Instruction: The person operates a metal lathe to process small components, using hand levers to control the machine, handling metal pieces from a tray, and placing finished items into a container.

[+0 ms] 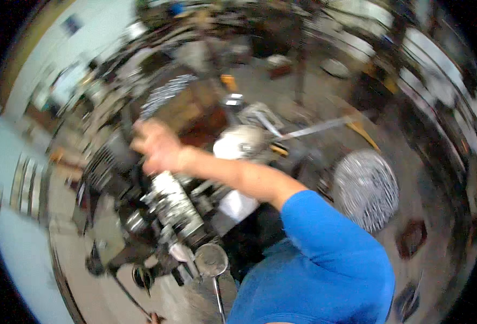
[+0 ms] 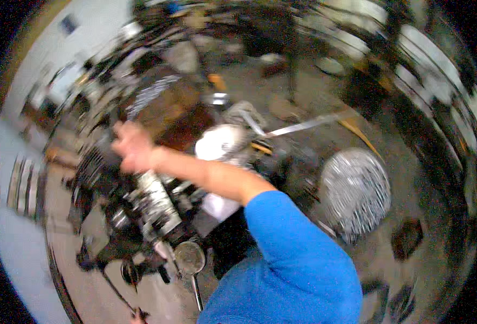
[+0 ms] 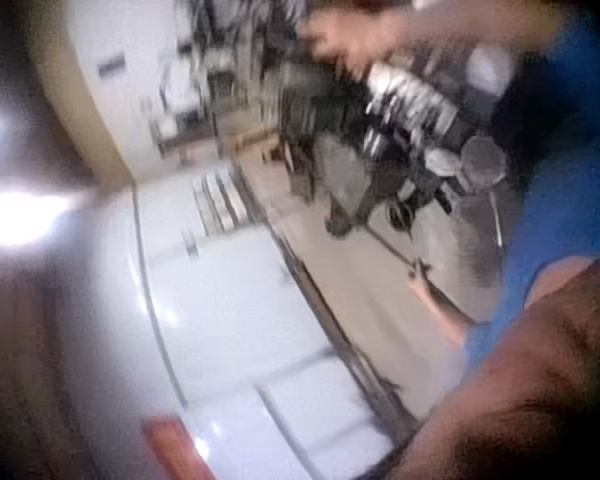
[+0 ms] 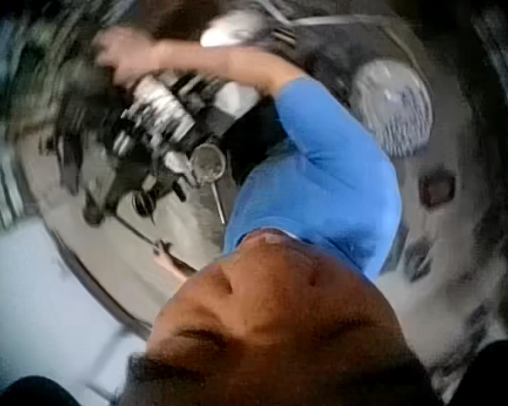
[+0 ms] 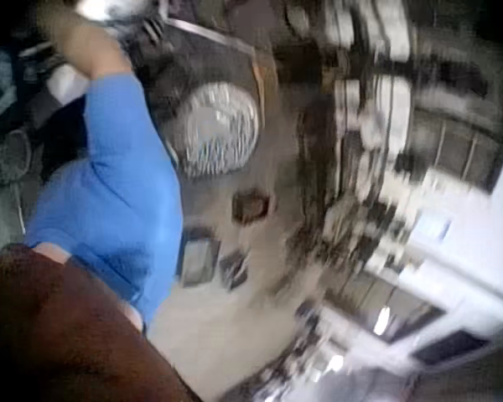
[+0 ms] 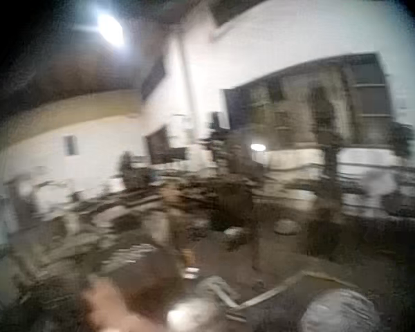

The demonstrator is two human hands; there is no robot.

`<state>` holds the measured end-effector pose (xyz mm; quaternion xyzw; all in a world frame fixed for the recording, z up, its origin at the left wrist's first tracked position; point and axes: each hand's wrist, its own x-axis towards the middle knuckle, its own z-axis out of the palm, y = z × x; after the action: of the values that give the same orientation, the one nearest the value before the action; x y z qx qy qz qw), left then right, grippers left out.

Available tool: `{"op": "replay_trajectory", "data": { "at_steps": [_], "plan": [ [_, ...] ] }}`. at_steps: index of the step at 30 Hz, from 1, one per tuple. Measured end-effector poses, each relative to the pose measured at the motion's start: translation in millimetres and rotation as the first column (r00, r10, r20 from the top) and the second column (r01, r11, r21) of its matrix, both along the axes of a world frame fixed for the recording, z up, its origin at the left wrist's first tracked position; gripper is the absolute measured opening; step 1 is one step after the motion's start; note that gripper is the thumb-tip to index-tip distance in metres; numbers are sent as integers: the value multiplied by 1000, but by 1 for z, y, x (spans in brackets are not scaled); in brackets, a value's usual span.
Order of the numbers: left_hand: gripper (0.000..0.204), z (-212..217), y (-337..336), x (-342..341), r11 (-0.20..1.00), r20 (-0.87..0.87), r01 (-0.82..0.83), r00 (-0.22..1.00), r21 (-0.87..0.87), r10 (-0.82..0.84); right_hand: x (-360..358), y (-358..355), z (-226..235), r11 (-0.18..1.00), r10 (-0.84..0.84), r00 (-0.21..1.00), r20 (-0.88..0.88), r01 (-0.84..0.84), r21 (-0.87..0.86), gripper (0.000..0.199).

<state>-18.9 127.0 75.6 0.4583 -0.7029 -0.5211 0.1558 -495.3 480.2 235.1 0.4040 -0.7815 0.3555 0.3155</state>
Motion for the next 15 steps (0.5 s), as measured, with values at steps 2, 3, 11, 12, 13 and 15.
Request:
{"op": "replay_trajectory", "data": {
  "at_steps": [2, 3, 11, 12, 13, 15],
  "plan": [
    [39, 9, 14, 29, 994, -26, -107, 994, 10, 108, 44, 21, -43, 996, 57, 996, 74, -51, -77, 46],
    [39, 5, 16, 20, 996, 17, -90, 996, -4, 90, 55, 47, -73, 969, 156, 982, 103, -132, -208, 47],
    [33, -16, 22, -27, 999, 210, 5, 978, -42, 4, 172, 378, -293, 523, -815, 263, 517, 718, 459, 46],
    [32, -17, 23, -26, 999, 227, 4, 974, -48, 7, 182, 413, -283, 422, -858, 61, 509, 647, 635, 44],
    [32, -19, 23, -32, 999, 236, 12, 972, -53, 1, 190, 449, -294, 268, -915, -86, 395, 602, 752, 44],
    [30, -22, 20, -43, 998, 258, 29, 966, -53, -14, 201, 517, -323, 24, -949, -231, 214, 626, 779, 45]
  ]
}}
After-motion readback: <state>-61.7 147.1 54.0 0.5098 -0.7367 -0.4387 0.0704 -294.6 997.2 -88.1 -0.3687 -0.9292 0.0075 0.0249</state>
